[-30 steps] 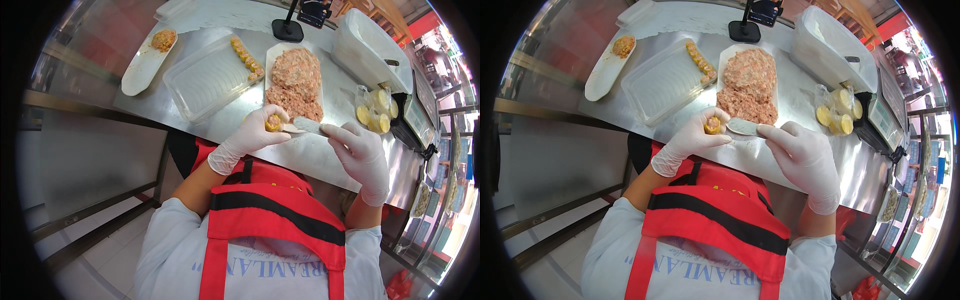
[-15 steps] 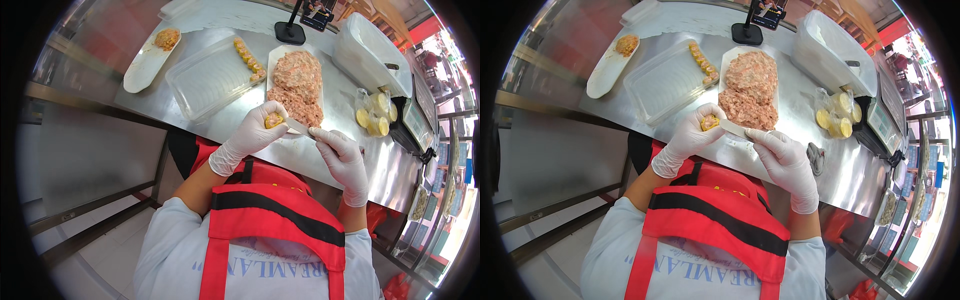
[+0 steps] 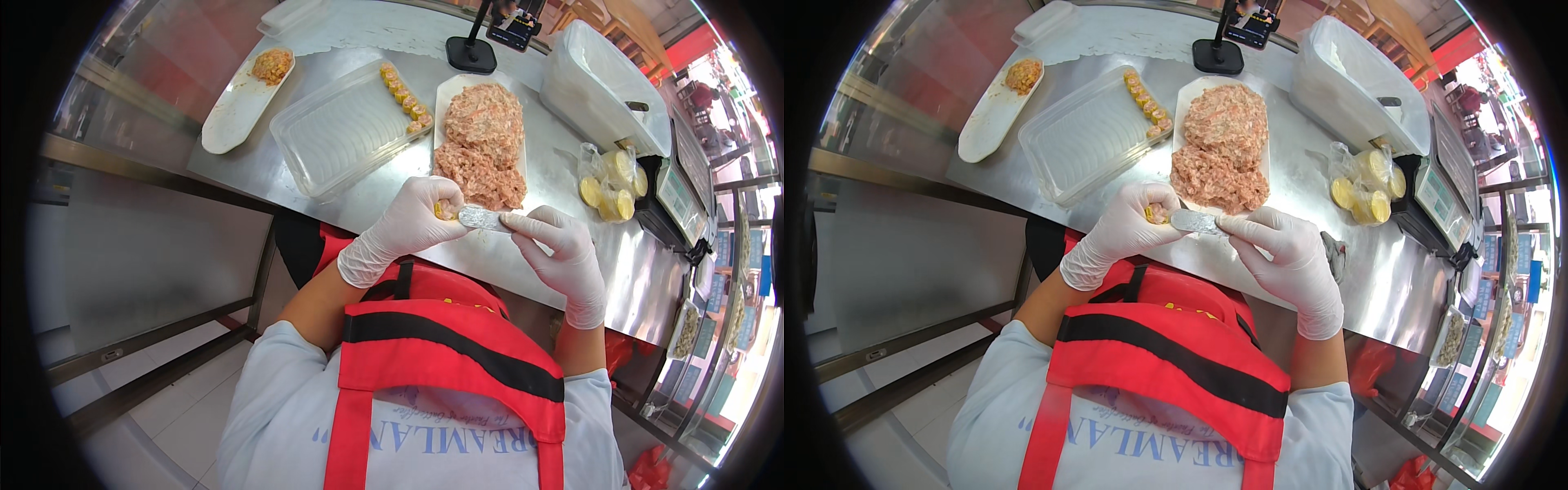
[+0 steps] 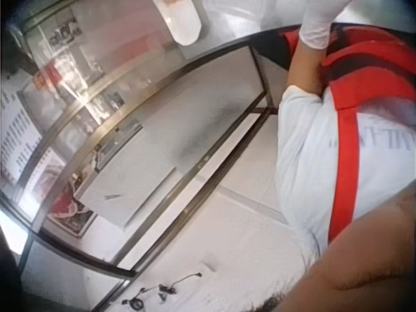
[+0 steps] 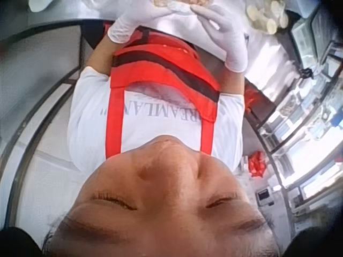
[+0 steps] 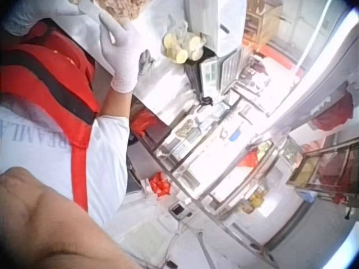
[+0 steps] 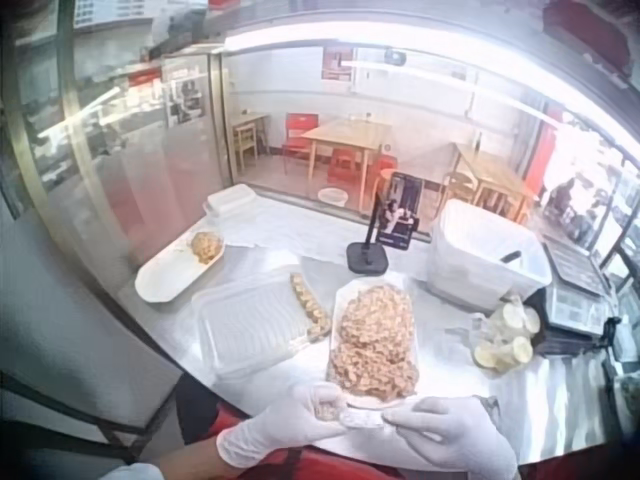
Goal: The person scoops a pink minced meat mixture onto round yellow slices using a small metal spatula. They press the meat onto the slices and place the assembled items into a clear plastic tray. The process is repeated continuously throughout the clip.
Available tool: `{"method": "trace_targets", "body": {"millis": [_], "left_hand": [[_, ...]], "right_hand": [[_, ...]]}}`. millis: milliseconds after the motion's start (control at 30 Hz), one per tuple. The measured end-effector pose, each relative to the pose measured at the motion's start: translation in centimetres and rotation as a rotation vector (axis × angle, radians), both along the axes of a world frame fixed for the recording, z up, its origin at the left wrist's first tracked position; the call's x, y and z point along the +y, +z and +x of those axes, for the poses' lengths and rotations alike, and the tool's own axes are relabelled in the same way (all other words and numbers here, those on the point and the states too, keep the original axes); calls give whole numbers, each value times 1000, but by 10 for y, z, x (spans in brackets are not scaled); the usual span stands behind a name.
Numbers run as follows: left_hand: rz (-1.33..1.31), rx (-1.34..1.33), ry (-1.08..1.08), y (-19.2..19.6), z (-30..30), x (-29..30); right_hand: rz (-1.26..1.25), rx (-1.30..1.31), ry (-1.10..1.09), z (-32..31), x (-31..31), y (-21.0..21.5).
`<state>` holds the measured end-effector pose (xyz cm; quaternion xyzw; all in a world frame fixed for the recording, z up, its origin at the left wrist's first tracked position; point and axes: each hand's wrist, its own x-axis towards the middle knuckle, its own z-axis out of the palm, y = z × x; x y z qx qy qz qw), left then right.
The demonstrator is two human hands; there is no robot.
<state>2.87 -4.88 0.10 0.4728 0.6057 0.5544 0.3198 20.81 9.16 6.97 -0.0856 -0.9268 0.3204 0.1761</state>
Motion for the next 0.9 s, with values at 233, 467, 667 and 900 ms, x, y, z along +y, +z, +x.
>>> {"method": "trace_targets", "body": {"millis": [233, 467, 667, 900], "left_hand": [[121, 111, 107, 6, 3, 4], [15, -282, 68, 15, 7, -3], [-133, -675, -57, 8, -1, -6], [-84, -541, -47, 13, 0, -8]], "right_hand": [[-46, 16, -27, -3, -7, -18], [-321, 69, -69, 15, 13, -22], [-345, 35, -55, 13, 6, -26], [-313, 19, -48, 10, -1, -22]]}}
